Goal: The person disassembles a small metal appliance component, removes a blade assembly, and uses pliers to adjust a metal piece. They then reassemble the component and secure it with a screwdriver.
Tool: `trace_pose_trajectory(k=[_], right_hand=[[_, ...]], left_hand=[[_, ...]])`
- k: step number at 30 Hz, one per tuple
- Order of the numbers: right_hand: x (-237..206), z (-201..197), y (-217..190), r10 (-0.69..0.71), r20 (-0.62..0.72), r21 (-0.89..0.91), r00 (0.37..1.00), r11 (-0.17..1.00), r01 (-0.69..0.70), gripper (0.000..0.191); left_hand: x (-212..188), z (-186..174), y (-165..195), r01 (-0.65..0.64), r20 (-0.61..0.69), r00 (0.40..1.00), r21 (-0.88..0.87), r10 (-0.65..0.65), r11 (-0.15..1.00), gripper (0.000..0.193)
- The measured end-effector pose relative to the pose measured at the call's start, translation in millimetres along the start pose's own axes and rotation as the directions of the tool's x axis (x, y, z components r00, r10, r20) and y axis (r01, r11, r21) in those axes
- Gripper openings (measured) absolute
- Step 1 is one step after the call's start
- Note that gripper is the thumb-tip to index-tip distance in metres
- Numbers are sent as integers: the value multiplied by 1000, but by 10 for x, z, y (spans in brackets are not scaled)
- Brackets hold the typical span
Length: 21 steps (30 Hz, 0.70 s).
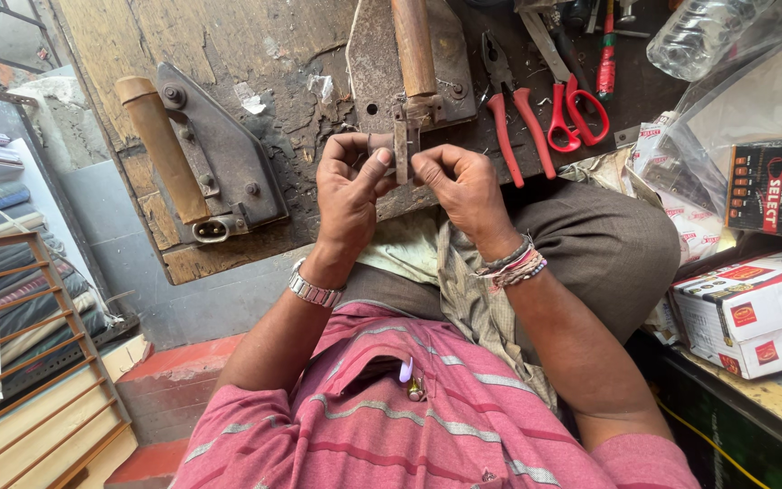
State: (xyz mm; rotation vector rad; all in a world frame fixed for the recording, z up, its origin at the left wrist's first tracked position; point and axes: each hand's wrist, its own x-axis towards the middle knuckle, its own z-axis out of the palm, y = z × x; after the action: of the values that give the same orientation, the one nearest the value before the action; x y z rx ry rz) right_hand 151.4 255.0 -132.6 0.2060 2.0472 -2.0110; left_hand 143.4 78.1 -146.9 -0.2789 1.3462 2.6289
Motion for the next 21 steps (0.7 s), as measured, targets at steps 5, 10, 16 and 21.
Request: trace_pose_trajectory(k=[5,10,16,21], right_hand=[[37,-16,123,134,74,228,988,962,-147,20],[-23,18,-16,-138,-13,-167,990,977,134,15],[-16,-75,-238,-648,16,-797,761,451,401,11],[3,-168,-219,-398,99,-854,912,437,283,9]], left_hand=[[-39,-16,-12,-45,47,998,53,43,998,24],[-12,-23,-38,20,-4,1000,23,-20,1000,24],[100,-147,35,161,-68,983,-141,-172,977,24],[157,-348,150,260,-183,932,-265,-313,929,25]])
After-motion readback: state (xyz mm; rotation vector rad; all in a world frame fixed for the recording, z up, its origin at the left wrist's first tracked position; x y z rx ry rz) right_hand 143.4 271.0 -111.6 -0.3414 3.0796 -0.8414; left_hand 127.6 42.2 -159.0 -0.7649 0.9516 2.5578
